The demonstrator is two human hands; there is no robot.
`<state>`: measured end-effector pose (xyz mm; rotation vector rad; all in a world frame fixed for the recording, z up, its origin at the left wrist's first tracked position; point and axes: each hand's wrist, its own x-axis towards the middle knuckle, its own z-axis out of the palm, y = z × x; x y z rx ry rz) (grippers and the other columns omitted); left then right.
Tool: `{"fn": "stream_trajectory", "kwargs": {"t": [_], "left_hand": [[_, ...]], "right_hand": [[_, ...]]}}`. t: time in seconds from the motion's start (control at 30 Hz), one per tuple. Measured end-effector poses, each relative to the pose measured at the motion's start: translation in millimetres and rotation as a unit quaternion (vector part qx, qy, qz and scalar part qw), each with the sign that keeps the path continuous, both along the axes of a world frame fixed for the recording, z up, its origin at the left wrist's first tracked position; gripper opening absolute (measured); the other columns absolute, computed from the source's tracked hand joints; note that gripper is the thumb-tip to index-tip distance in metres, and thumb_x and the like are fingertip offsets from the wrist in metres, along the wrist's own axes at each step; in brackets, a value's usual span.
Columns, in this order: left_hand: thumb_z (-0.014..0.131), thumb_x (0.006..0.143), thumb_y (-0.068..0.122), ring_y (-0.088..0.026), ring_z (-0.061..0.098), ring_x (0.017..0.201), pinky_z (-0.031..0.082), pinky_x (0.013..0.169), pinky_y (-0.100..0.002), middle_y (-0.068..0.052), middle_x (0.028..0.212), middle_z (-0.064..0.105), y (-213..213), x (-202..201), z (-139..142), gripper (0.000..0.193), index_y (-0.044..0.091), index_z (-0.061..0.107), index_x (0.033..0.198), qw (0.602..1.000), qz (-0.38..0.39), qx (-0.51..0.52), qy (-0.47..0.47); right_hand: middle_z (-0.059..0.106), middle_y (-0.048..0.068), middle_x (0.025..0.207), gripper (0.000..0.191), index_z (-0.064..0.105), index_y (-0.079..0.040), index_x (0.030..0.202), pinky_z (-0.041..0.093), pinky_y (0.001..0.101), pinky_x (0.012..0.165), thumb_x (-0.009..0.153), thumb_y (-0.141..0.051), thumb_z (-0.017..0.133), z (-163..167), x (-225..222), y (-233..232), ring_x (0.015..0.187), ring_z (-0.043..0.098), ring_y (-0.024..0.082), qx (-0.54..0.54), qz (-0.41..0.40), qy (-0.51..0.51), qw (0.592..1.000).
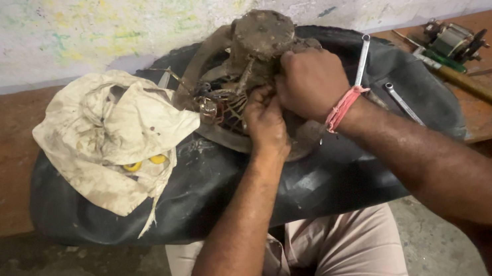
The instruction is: The person is repairing a small electric motor placed on a black mat. They use a screwdriver to loosen screws, a wrench to adjust components, and pliers to remove parts. The person also wipes the motor with a cloth and manipulates internal components by hand.
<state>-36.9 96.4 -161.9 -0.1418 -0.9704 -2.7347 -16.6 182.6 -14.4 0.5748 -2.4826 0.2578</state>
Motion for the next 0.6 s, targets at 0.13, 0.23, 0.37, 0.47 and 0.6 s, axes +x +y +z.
{"fn": "stream_trajectory", "kwargs": {"t": [0.13, 0.23, 0.37, 0.47, 0.6], "left_hand": [[0.073, 0.094, 0.003, -0.013, 0.062, 0.088, 0.052, 0.081, -0.027, -0.006, 0.097, 0.068, 0, 2, 6, 0.014, -0.001, 0.066, 0.105, 1.000, 0.000, 0.010, 0.012], [0.073, 0.093, 0.004, -0.013, 0.064, 0.087, 0.053, 0.081, -0.029, -0.005, 0.096, 0.069, -1, 6, 9, 0.014, -0.002, 0.065, 0.103, 1.000, -0.004, 0.014, 0.007], [0.071, 0.090, 0.001, -0.016, 0.066, 0.079, 0.056, 0.072, -0.032, -0.007, 0.091, 0.069, -2, 9, 14, 0.015, 0.001, 0.065, 0.104, 0.998, -0.049, 0.038, -0.004], [0.070, 0.091, -0.005, -0.017, 0.070, 0.085, 0.058, 0.078, -0.030, -0.011, 0.099, 0.071, -3, 10, 18, 0.019, -0.003, 0.065, 0.110, 0.999, -0.035, 0.032, 0.015], [0.068, 0.091, -0.004, -0.020, 0.070, 0.071, 0.059, 0.060, -0.034, -0.015, 0.095, 0.073, -5, 13, 22, 0.019, -0.005, 0.064, 0.109, 0.999, -0.051, 0.017, -0.010]], "right_hand": [[0.068, 0.021, 0.073, 0.019, 0.070, -0.005, 0.076, 0.054, 0.0525, 0.068, 0.081, -0.023, 0.071, 7, 2, -6, 0.072, 0.067, 0.042, -0.011, -0.031, -0.044, 0.998], [0.069, 0.020, 0.071, 0.018, 0.073, -0.005, 0.078, 0.053, 0.0514, 0.062, 0.076, -0.023, 0.075, 8, 6, -8, 0.067, 0.067, 0.040, -0.052, 0.010, -0.012, 0.999], [0.069, 0.011, 0.071, 0.023, 0.074, -0.003, 0.084, 0.052, 0.0407, 0.057, 0.089, -0.025, 0.074, 5, 9, 8, 0.061, 0.065, 0.025, -0.264, 0.175, -0.131, 0.939], [0.068, 0.006, 0.075, 0.020, 0.071, -0.003, 0.091, 0.049, 0.0326, 0.058, 0.096, -0.022, 0.069, 6, -2, 38, 0.062, 0.062, 0.015, -0.557, 0.151, -0.211, 0.789], [0.068, 0.009, 0.074, 0.036, 0.069, 0.001, 0.086, 0.049, 0.0333, 0.056, 0.107, -0.027, 0.061, 9, -26, 88, 0.060, 0.060, 0.018, -0.515, 0.057, -0.200, 0.832]]}}
